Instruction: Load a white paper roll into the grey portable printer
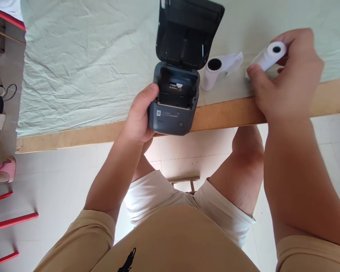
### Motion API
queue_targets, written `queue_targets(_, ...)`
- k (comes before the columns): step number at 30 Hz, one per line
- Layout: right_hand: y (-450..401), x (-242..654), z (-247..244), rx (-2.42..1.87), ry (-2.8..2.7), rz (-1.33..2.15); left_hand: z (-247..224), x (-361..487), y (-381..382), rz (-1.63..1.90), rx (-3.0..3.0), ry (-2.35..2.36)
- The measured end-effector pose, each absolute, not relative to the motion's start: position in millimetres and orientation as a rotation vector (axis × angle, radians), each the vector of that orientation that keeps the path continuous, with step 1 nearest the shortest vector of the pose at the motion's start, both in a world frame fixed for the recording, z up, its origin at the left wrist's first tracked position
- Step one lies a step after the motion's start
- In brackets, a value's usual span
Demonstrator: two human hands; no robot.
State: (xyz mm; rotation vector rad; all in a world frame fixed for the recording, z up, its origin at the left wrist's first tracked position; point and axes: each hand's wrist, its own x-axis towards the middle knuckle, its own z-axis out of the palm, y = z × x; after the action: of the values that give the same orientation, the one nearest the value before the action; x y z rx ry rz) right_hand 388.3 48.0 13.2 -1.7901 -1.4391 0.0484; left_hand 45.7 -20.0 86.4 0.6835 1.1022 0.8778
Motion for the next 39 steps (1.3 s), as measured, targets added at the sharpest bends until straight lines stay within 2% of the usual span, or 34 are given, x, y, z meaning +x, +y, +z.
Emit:
queue_targets(2, 45.0, 383.9, 15.8, -1.986, -1.366, 0.028, 83.0, 48.0, -20.6, 0.912, 0.717, 1.066)
queue_targets(4, 39.9, 390.1, 17.3, -1.991, -1.502, 0.073, 78.0, 48.9, -19.7, 0.937, 0.751, 1.037)
queue_targets(8, 26.3, 395.5, 16.6, -1.465, -1.795, -0.17, 64.1, 44.8, -13.4, 0.942, 0.815, 0.966)
queue_targets(11, 16.4, 362.5, 17.8, -1.199, -1.84, -0.155, 56.0, 41.0, -9.2, 0.939, 0.821, 0.906)
queue_targets(16, 20.2, 300.4, 22.6, -1.431, -1.939, 0.016, 55.7, 40.6, -10.2, 0.996, 0.802, 0.873)
queue_targets(20, 37.4, 296.0, 19.4, -1.568, -1.826, 0.138, 57.3, 40.7, -11.5, 0.979, 0.787, 0.891)
queue_targets(34, 27.5, 291.7, 28.4, -1.466, -1.787, 0.235, 72.2, 43.6, -15.6, 0.908, 0.753, 0.933)
queue_targets(39, 29.6, 294.9, 26.5, -1.472, -1.771, 0.3, 77.1, 49.6, -19.3, 0.995, 0.746, 0.976)
